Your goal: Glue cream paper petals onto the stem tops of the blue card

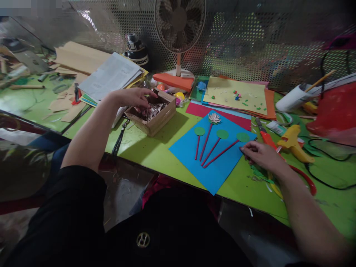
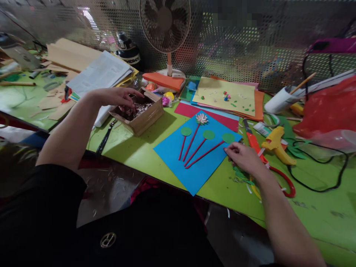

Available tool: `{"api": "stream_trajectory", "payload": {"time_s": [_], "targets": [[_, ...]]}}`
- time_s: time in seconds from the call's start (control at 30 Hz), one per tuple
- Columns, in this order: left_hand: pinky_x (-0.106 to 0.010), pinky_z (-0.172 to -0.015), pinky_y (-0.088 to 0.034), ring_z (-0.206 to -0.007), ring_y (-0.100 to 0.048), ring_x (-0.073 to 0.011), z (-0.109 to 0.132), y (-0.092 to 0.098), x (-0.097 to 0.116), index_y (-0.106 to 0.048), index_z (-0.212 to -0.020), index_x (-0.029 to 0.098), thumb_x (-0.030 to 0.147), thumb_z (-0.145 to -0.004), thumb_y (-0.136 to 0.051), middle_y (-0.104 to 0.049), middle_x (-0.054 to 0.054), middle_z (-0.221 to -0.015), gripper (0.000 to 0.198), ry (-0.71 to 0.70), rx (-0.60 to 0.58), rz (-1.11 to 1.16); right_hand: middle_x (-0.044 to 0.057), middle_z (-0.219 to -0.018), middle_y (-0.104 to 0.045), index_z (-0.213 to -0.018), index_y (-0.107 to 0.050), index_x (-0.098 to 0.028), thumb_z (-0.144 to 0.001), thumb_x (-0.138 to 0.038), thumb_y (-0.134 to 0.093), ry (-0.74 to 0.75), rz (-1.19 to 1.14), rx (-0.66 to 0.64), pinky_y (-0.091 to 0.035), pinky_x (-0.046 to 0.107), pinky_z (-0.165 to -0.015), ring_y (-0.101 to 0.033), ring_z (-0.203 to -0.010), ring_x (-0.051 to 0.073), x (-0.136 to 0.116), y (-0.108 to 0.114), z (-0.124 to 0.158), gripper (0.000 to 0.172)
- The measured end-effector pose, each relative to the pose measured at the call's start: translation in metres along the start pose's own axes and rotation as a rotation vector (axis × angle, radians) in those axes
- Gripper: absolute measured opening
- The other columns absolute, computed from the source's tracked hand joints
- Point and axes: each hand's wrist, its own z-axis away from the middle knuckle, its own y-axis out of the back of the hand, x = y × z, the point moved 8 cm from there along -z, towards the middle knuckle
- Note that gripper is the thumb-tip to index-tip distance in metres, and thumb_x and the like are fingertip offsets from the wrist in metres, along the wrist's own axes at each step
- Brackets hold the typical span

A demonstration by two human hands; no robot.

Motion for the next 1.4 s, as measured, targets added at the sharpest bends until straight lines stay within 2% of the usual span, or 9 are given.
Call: {"api": "stream_trajectory", "payload": {"time_s": [0.13, 0.3, 0.47, 0.6, 0.73, 0.83, 1.07, 1.23, 1.4], "targets": [[-0.025, -0.067, -0.047, -0.071, -0.065, -0.0159, 0.0, 0.001, 0.005, -0.053, -0.139, 0.024, 0.031, -0.073, -0.064, -0.072, -0.004, -0.082, 0.067, -0.009, 0.053, -0.131, 0.004, -0.062, -0.063, -0.074, -0.056, -0.023, -0.079, -0.056, -0.059, 0.016, -0.018, 0.007, -0.046, 0.03, -0.052, -0.058, -0.052, 0.017, -0.006, 0.001, 0.003, 0.034], [-0.024, -0.062, -0.046, -0.071, -0.067, -0.0166, -0.001, -0.006, 0.005, -0.053, -0.139, 0.02, 0.029, -0.074, -0.057, -0.073, -0.008, -0.089, 0.066, 0.006, -0.013, -0.11, 0.004, -0.063, -0.063, -0.075, -0.056, -0.023, -0.08, -0.056, -0.058, 0.027, 0.012, -0.013, -0.046, 0.03, -0.053, -0.059, -0.053, 0.017, -0.007, 0.0, 0.003, 0.033], [-0.023, -0.066, -0.048, -0.077, -0.07, -0.0168, 0.0, -0.007, 0.004, -0.052, -0.14, 0.024, 0.031, -0.077, -0.052, -0.075, -0.006, -0.093, 0.064, 0.015, -0.03, -0.131, 0.003, -0.064, -0.062, -0.079, -0.057, -0.021, -0.08, -0.06, -0.057, 0.064, 0.017, -0.02, -0.047, 0.03, -0.053, -0.06, -0.054, 0.016, 0.0, -0.001, -0.002, 0.039], [-0.022, -0.062, -0.047, -0.077, -0.07, -0.0171, -0.004, -0.007, 0.001, -0.068, -0.117, 0.018, 0.03, -0.075, -0.051, -0.074, -0.007, -0.093, 0.047, 0.003, -0.044, -0.093, 0.001, -0.064, -0.062, -0.081, -0.058, -0.02, -0.079, -0.064, -0.057, 0.068, 0.017, -0.022, -0.047, 0.03, -0.052, -0.06, -0.053, 0.016, 0.006, -0.002, -0.005, 0.043], [-0.022, -0.062, -0.047, -0.075, -0.069, -0.0159, -0.009, -0.005, -0.003, -0.073, -0.099, 0.016, 0.031, -0.075, -0.052, -0.074, -0.007, -0.09, 0.035, 0.0, -0.004, -0.069, 0.001, -0.064, -0.062, -0.081, -0.059, -0.021, -0.079, -0.063, -0.057, 0.074, 0.011, -0.024, -0.048, 0.03, -0.053, -0.06, -0.053, 0.016, 0.005, -0.002, -0.005, 0.043], [-0.023, -0.063, -0.048, -0.073, -0.068, -0.0155, -0.008, -0.008, -0.001, -0.072, -0.1, 0.017, 0.032, -0.075, -0.055, -0.074, -0.007, -0.087, 0.034, -0.007, 0.008, -0.015, 0.001, -0.064, -0.062, -0.081, -0.059, -0.021, -0.078, -0.063, -0.059, 0.065, 0.007, -0.024, -0.047, 0.03, -0.053, -0.06, -0.054, 0.016, 0.005, -0.002, -0.005, 0.042], [-0.028, -0.072, -0.051, -0.084, -0.071, -0.0193, 0.002, -0.012, 0.006, -0.058, -0.131, 0.023, 0.027, -0.078, -0.055, -0.073, -0.006, -0.092, 0.054, 0.028, 0.025, 0.029, 0.004, -0.077, -0.067, -0.087, -0.063, -0.023, -0.077, -0.061, -0.06, 0.106, -0.043, 0.076, -0.051, 0.035, -0.061, -0.063, -0.063, 0.019, -0.002, 0.012, 0.002, 0.039], [-0.029, -0.074, -0.053, -0.087, -0.07, -0.0182, 0.002, -0.015, 0.008, -0.062, -0.121, 0.017, 0.023, -0.082, -0.053, -0.071, -0.009, -0.097, 0.04, -0.036, 0.026, 0.104, 0.006, -0.074, -0.067, -0.087, -0.065, -0.024, -0.077, -0.065, -0.057, 0.156, 0.033, 0.059, -0.049, 0.036, -0.058, -0.062, -0.061, 0.021, -0.039, 0.022, 0.018, 0.043], [-0.028, -0.082, -0.052, -0.098, -0.068, -0.0174, 0.006, -0.015, 0.013, -0.066, -0.118, 0.02, 0.023, -0.082, -0.057, -0.073, -0.006, -0.1, 0.037, -0.08, 0.02, 0.035, 0.004, -0.071, -0.067, -0.085, -0.065, -0.022, -0.079, -0.06, -0.057, 0.334, 0.141, -0.043, -0.045, 0.031, -0.056, -0.061, -0.059, 0.018, -0.122, 0.008, 0.011, 0.039]]}}
